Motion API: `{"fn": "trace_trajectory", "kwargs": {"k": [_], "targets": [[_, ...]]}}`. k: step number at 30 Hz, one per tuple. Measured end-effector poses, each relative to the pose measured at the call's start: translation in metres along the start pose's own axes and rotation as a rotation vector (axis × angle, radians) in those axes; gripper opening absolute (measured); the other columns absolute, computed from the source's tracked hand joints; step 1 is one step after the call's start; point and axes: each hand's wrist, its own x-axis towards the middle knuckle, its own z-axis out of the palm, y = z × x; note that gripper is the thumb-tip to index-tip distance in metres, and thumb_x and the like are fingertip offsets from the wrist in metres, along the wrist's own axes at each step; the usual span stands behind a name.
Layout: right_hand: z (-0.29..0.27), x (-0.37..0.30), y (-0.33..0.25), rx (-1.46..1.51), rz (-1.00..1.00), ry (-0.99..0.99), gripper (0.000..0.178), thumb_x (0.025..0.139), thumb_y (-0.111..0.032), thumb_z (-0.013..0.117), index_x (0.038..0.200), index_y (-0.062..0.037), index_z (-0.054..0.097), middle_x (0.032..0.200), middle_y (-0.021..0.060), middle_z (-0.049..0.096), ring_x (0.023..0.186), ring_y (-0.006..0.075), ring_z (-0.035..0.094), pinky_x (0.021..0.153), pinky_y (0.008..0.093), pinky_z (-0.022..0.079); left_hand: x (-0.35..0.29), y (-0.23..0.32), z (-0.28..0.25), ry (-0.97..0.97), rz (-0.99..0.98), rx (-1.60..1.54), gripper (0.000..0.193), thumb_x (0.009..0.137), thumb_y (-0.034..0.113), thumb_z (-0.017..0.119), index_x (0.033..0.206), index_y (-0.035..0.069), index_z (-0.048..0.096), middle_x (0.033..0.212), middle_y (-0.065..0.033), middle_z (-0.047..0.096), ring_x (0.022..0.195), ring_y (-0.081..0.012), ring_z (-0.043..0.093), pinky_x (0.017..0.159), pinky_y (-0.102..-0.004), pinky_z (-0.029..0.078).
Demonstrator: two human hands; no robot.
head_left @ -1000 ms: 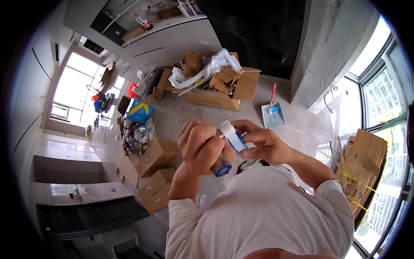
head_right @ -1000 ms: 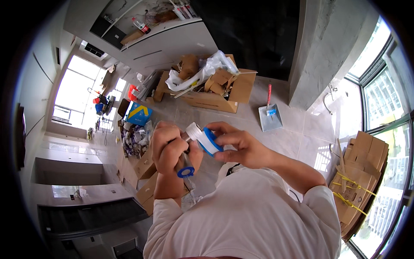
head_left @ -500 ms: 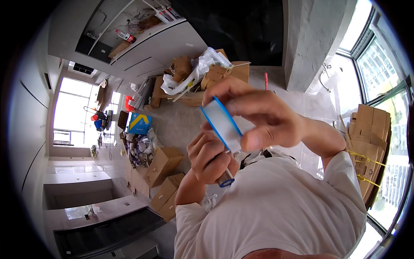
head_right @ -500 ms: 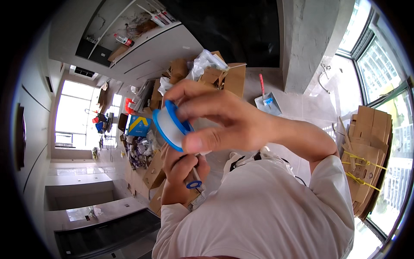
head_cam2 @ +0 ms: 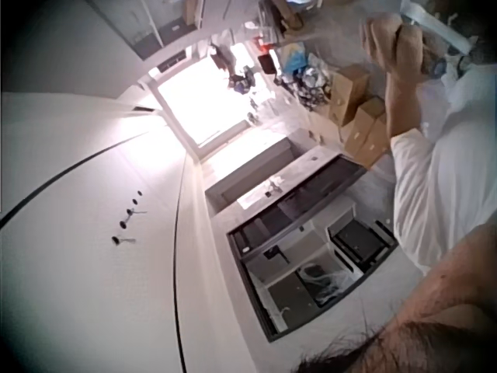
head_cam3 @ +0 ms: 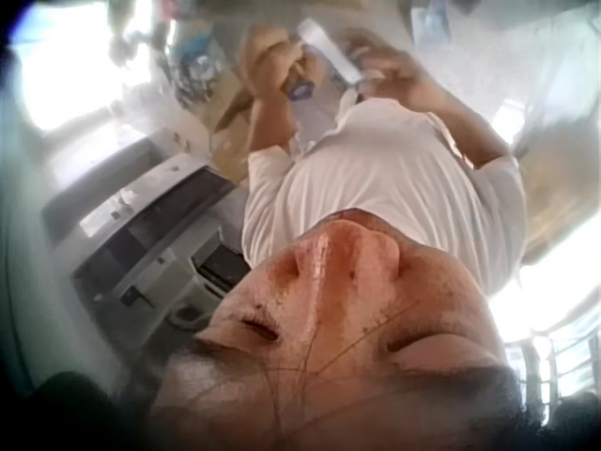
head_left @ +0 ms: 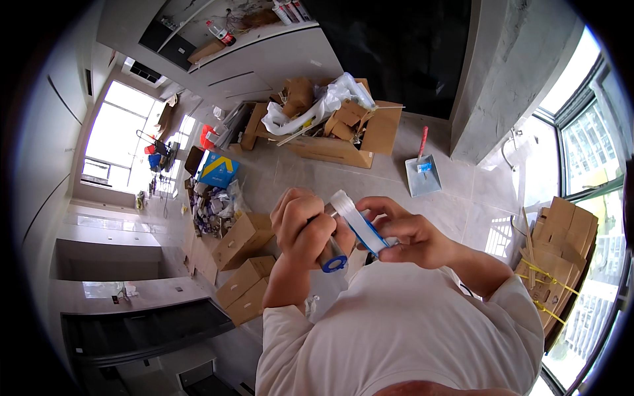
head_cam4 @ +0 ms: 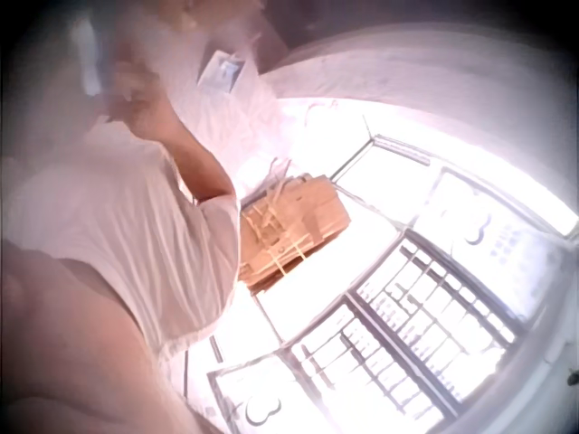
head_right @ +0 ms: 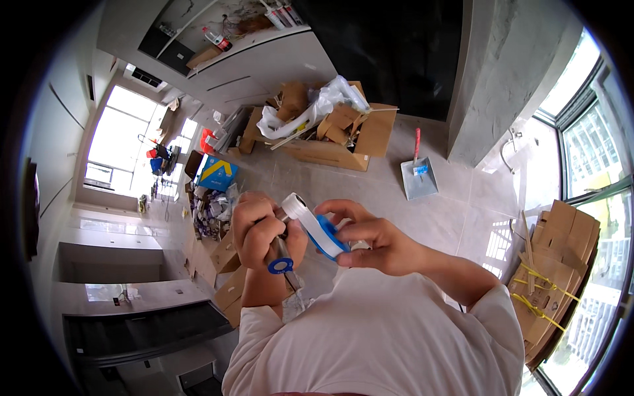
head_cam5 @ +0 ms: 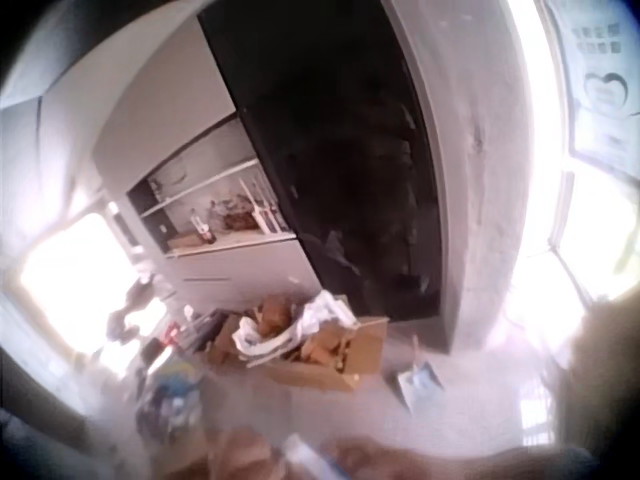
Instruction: The person wraps a metal pipe fitting with blue thread seal tape and then installs it onto a wall pipe outlet. They use a wrench to tighten the fitting securely.
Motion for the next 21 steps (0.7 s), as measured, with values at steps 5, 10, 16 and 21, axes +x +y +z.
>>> {"fn": "trace_trajectory", "kwargs": {"k": [5, 10, 16, 21], "targets": [[0.000, 0.000, -0.030, -0.072, -0.321, -0.109, 0.025, 0.093, -0.019, 0.080, 0.101, 0.0045, 0.080, 0.164, 0.0260, 0.035, 0.148, 0.0336, 0.039, 0.119, 0.0540, 0.027, -0.011, -0.008, 0.001, -0.096, 0.003, -0.016, 0.021, 0.076, 0.003, 0.076, 0.087, 0.004, 0.057, 0.085, -0.0103, 0.055, 0.063, -0.0253, 0.054, 0.055, -0.0358, 0.044], [-0.015, 0.027, -0.069, -0.069, -0.387, -0.213, 0.034, 0.096, -0.025, 0.079, 0.107, 0.0075, 0.075, 0.153, 0.0253, 0.047, 0.142, 0.0337, 0.045, 0.114, 0.0477, 0.037, -0.015, -0.001, 0.015, -0.133, 0.038, -0.157, 0.019, 0.070, 0.004, 0.074, 0.084, 0.004, 0.060, 0.080, -0.0076, 0.053, 0.057, -0.0242, 0.053, 0.052, -0.0346, 0.043], [-0.028, 0.069, -0.067, -0.208, -0.236, -0.039, 0.040, 0.095, -0.015, 0.076, 0.125, 0.0114, 0.068, 0.155, 0.0209, 0.046, 0.130, 0.0296, 0.056, 0.110, 0.0414, 0.045, -0.019, 0.037, 0.008, -0.151, 0.038, -0.183, 0.028, 0.069, -0.005, 0.070, 0.086, 0.007, 0.051, 0.085, -0.0078, 0.050, 0.063, -0.0251, 0.054, 0.057, -0.0384, 0.049], [-0.022, 0.054, -0.019, -0.121, 0.003, -0.004, 0.033, 0.093, 0.008, 0.069, 0.126, 0.0064, 0.071, 0.159, 0.0173, 0.043, 0.134, 0.0252, 0.056, 0.110, 0.0388, 0.047, -0.010, 0.048, -0.010, -0.243, -0.026, -0.147, 0.034, 0.081, -0.004, 0.076, 0.099, 0.010, 0.049, 0.101, -0.0069, 0.048, 0.074, -0.0273, 0.057, 0.061, -0.0426, 0.050]]}}
